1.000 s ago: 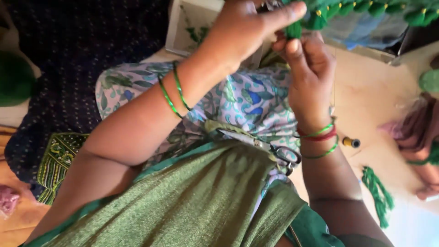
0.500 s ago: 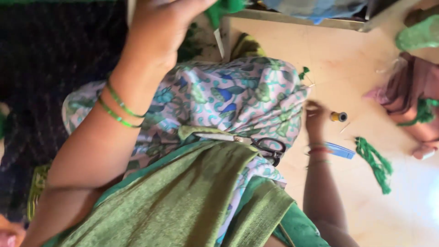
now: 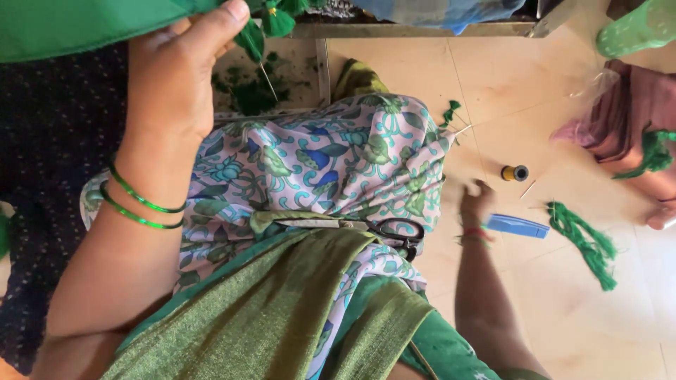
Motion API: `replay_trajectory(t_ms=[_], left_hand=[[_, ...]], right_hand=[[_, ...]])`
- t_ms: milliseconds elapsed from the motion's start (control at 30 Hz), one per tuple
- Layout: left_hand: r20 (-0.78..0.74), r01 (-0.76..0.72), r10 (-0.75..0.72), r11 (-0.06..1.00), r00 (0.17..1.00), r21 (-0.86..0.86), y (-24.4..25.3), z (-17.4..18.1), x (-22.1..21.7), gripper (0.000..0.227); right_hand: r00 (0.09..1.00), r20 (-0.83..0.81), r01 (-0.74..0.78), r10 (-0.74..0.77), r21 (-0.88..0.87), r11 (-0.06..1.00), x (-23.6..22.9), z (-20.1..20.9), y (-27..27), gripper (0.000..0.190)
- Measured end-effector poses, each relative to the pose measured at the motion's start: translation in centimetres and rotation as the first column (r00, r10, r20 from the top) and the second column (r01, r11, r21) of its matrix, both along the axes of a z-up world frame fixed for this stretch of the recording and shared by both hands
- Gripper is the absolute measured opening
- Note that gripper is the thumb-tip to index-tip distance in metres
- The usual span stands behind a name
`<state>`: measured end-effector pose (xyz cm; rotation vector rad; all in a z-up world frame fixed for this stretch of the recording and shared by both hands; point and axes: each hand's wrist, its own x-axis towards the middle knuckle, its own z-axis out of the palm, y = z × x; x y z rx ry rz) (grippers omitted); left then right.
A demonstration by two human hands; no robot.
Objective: The recorder is sewing small green decorative pom-poms or tassels onto the edge of a green fabric.
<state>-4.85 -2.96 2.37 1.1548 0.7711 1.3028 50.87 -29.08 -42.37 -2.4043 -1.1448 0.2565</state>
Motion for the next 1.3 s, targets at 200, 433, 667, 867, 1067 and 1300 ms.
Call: replay_trajectory(t_ms=[200, 433, 667, 867, 1067, 1300], left_hand=[[0.039, -0.027, 0.028, 0.999, 0.999, -0.018, -0.1, 0.2, 0.5, 0.01], [0.02, -0.03, 0.03, 0.999, 0.999, 0.032, 0.5, 0.7, 1.2, 0.025], [-0.107, -0.031, 0.036, 0.998, 0.994, 0.052, 0.9, -0.1, 1.3, 0.022], [-0.036, 0.037, -0.041, 0.994, 0.999, -0.1, 1.7, 0.6, 1.2, 0.021], [-0.199, 0.041, -0.091, 0.969, 0.976, -0.244, 2.4, 1.5, 1.1, 0.026], [-0.246, 0.339, -0.424, 0.884, 0.872, -0.323, 4.4, 1.2, 1.1, 0.028]], right_hand=[[0.955, 0.174, 0.288, -0.239, -0.365, 0.885, 4.6, -2.8, -6.6, 0.056], [0.904, 0.23, 0.401, -0.36, -0.168, 0.9, -1.4, -4.0, -8.7, 0.102], [0.74, -0.03, 0.604, -0.672, -0.41, 0.683, -8.6, 6.4, -3.1, 0.09], [0.866, 0.061, 0.489, -0.497, -0.313, 0.814, 3.8, -4.6, 0.1, 0.046], [0.919, -0.307, 0.087, 0.249, 0.771, 0.631, -10.9, 25.5, 14.4, 0.026], [0.191, 0.879, -0.975, 0.437, 0.12, 0.185, -32.4, 54.6, 17.2, 0.034]])
